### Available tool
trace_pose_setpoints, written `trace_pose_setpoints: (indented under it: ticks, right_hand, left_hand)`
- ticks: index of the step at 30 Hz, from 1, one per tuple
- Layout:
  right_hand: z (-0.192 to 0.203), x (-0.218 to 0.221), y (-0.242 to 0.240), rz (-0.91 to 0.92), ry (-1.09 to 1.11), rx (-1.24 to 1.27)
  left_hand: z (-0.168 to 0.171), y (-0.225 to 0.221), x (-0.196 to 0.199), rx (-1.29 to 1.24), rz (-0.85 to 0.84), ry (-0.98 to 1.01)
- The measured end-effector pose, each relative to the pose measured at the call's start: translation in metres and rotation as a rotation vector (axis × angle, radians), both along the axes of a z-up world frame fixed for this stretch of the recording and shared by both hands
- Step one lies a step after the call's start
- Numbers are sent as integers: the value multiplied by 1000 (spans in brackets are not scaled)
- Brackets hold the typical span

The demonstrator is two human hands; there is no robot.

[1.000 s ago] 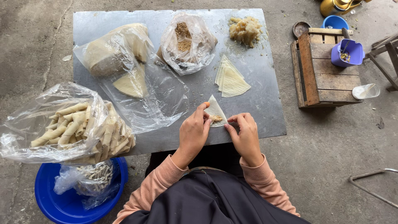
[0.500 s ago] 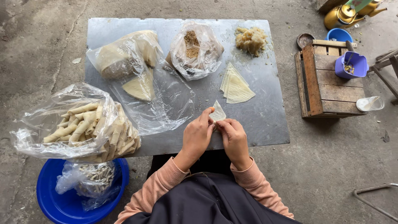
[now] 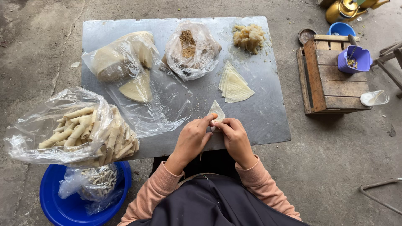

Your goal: The person places a small amount of filling onto a triangular piece of dough, folds the sides, and rolls it into a cylinder, before placing the finished roll into a plastic bag.

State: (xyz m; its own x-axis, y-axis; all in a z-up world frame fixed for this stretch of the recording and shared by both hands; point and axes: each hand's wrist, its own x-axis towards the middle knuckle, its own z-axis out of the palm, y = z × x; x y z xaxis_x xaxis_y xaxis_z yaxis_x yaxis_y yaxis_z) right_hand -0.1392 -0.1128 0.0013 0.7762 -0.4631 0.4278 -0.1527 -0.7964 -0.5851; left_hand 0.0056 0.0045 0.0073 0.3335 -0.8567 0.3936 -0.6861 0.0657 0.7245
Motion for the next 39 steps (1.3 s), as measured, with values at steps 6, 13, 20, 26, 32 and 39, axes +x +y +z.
trace_pose_setpoints:
  ticks: [6,13,20,26,32,39]
  right_hand:
    - [14,0,-11,117,45,131]
    - [-3,7,-17,55,79,74]
    - [15,34,-55,80,427,251]
    - [4,28,-55,144,292,214]
    - [-4,8,-23,105,9,-115]
    - [9,29,-53,-25,293,325]
  left_hand:
    - [-15,-8,1,-13,31,-251]
    - [-12,-12,-1,29,71,-156]
    - [-8,-35,13,266,174,184]
    - [-15,-27,10,124,113,-154]
    - [-27,-18,2,-30,172,-515]
    - [-13,-33,7,243,275,67]
